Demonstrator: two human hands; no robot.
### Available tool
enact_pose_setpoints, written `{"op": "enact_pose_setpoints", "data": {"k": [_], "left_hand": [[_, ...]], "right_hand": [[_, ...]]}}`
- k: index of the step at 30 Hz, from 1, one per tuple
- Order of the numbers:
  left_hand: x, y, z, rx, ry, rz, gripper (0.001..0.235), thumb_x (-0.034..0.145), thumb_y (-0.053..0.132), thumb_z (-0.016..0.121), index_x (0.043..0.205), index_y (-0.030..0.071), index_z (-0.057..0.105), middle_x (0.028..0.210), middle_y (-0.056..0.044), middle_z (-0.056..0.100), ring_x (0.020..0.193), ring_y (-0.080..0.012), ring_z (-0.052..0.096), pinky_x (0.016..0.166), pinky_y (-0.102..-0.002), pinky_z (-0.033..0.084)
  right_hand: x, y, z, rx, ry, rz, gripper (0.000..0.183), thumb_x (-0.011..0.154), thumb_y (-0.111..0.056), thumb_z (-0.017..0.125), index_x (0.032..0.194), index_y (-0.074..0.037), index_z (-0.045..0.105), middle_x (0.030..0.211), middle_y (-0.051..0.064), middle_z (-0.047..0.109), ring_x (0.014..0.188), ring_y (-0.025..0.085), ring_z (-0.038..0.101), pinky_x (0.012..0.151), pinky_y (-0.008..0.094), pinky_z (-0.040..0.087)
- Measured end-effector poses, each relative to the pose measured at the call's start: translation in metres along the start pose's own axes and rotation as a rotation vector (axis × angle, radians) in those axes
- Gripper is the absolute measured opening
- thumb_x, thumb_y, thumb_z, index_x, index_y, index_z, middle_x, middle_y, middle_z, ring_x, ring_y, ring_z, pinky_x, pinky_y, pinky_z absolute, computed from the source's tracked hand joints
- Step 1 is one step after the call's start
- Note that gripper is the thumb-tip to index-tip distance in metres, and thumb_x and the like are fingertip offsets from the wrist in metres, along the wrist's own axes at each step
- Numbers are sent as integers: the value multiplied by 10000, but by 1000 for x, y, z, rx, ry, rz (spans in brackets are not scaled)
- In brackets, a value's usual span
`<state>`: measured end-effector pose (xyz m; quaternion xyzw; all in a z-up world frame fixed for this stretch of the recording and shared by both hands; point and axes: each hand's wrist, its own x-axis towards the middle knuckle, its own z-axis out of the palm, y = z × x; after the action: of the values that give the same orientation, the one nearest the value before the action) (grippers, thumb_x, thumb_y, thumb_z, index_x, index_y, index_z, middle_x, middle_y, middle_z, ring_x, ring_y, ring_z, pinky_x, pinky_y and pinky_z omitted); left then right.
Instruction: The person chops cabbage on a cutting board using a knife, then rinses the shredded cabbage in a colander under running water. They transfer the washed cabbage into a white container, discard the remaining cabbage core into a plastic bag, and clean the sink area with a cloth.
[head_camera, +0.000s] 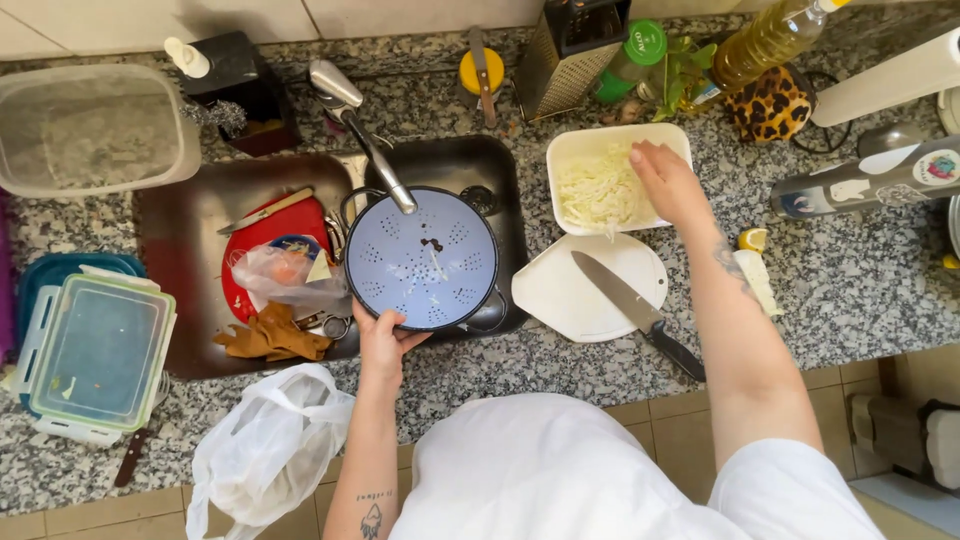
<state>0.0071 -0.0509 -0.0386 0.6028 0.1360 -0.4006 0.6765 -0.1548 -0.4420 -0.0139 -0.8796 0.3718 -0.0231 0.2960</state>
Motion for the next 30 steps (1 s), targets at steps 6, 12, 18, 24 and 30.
{"op": "enact_pose_setpoints", "data": {"k": [6, 12, 18, 24, 30], "left_hand": [[3, -2, -2, -1, -13, -3, 826, 776, -19, 417, 1463, 153, -9, 1238, -306, 431, 842, -422, 646, 726, -476, 612], [0, -1, -1, -2, -12, -4, 832, 771, -18, 426, 1462, 161, -1, 1199, -299, 466, 824, -420, 651, 720, -471, 614], [3, -7, -9, -13, -16, -6, 837, 775, -16, 430, 1461, 155, -18, 1143, -295, 501, 827, -405, 655, 729, -470, 612], [0, -6, -9, -17, -28, 6, 825, 778, -18, 431, 1460, 150, -1, 1122, -289, 515, 837, -405, 653, 734, -471, 609], [6, -11, -10, -23, -26, 3, 841, 773, -27, 440, 1459, 197, 6, 1152, -289, 502, 838, -421, 651, 718, -488, 610]], "right_hand": [[-5, -37, -16, -53, -293, 87, 759, 643, -264, 796, 1339, -287, 495, 1407, 179, 372, 1253, 492, 368, 1058, 538, 306], [24, 26, 18, -160, -194, -54, 706, 613, -172, 817, 1253, -282, 541, 1225, 217, 466, 1070, 504, 529, 968, 510, 427], [27, 32, -7, -140, -123, -33, 551, 707, -204, 764, 1221, -298, 589, 1229, 192, 496, 1082, 467, 535, 921, 503, 451], [25, 61, -3, -312, -58, 1, 536, 771, -270, 738, 1285, -285, 585, 1278, 183, 501, 1090, 454, 536, 874, 502, 491], [-6, -11, -20, -435, -74, -102, 540, 787, -174, 709, 1301, -253, 562, 1304, 114, 510, 1156, 394, 511, 841, 495, 508]]}}
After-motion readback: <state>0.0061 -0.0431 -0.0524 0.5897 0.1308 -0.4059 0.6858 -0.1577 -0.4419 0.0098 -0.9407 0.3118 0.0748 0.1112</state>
